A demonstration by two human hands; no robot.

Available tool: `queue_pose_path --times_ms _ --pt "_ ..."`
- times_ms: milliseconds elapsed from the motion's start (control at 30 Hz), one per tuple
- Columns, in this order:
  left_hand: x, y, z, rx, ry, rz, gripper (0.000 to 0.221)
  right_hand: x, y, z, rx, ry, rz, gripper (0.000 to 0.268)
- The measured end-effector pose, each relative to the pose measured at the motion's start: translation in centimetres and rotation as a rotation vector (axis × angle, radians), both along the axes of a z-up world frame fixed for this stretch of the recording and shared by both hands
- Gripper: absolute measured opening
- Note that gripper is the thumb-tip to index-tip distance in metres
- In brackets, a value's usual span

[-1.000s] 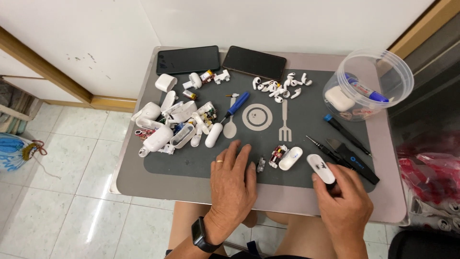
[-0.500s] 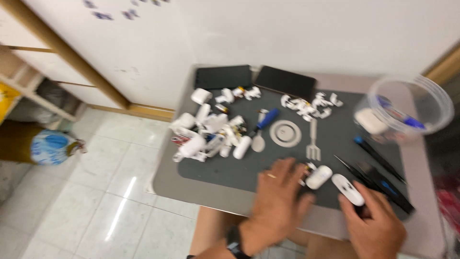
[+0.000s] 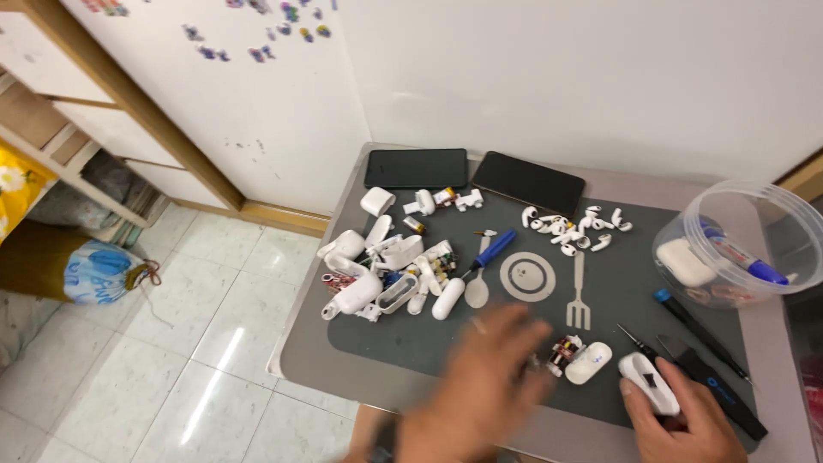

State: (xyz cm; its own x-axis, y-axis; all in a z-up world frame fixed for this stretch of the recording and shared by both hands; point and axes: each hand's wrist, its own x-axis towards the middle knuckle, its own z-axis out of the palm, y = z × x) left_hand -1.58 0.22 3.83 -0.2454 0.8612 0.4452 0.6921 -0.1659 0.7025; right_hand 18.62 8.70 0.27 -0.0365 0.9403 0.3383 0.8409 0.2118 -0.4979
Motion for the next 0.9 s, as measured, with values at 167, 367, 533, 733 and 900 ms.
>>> queue_pose_path --times_ms 167,367,533,733,900 --pt "-13.5 7.5 5.9 0.115 0.495 0.088 0.022 0.0 0.5 1.0 -0.136 0.091 0.004 0.041" --pt "-21.5 14.4 7.2 -0.480 0.489 0.153 0.042 0.4 1.0 1.4 -0.240 0.155 -0.039 0.044" --pt "-25.3 15.3 7.2 -0.522 0.530 0.162 0.036 1.1 1.9 0.0 -0.356 0.158 -0.039 0.054" --pt "-24.9 12.3 9.0 -0.749 0.475 0.137 0.042 0.9 1.5 -0.4 -0.251 0.217 -0.063 0.040" --pt "-25.3 12.1 8.6 -0.777 0.432 0.172 0.044 1.3 1.1 -0.4 -0.258 0.285 -0.029 0.040"
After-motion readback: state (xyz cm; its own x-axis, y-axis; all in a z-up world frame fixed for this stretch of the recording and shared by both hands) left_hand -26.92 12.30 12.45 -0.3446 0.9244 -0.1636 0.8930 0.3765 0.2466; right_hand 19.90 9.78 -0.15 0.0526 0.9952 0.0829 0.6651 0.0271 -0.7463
